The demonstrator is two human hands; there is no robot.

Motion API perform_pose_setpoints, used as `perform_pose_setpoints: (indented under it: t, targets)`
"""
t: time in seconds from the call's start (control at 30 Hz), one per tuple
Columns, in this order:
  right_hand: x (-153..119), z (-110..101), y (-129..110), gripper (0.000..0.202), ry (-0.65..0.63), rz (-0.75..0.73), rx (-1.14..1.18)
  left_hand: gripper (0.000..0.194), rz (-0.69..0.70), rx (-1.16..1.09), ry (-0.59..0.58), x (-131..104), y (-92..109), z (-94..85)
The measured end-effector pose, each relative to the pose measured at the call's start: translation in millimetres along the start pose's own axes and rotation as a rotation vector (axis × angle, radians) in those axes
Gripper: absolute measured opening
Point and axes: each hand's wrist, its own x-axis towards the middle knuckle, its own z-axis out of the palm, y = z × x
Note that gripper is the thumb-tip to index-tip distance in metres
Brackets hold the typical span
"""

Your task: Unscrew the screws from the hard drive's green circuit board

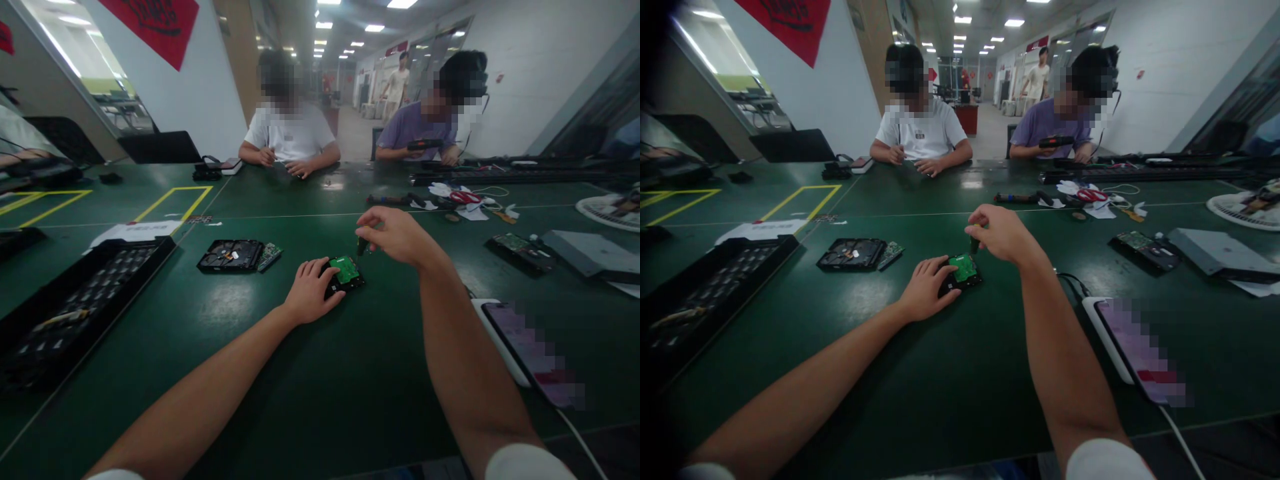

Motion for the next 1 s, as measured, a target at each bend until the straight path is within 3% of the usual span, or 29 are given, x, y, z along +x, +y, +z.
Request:
perform_pose_setpoints:
  t: [0.1, 0.33, 0.6, 0.8, 1.0]
  targets:
    - [0, 0, 1, 0.015, 0.008, 0.04, -0.003, 0.056, 0.001, 0.006, 0.002, 0, -1, 1.5]
    - [-3, -1, -3, 0.015, -0.014, -0.017, -0.057, 0.057, -0.001, 0.015, -0.011, 0, -1, 1.7]
    - [-2, 0, -4, 0.017, 0.011, 0.062, -0.094, 0.057, 0.004, 0.045, -0.021, 0, 1, -1.0]
    - [-3, -3, -11, 0.021, -0.007, -0.017, -0.126, 0.056, 0.0, 0.016, -0.018, 0, 2, -2.5]
    - [-4, -4, -10, 0.016, -0.006, 0.025, -0.068, 0.056, -0.013, 0.021, -0.018, 1, 3, -2.9]
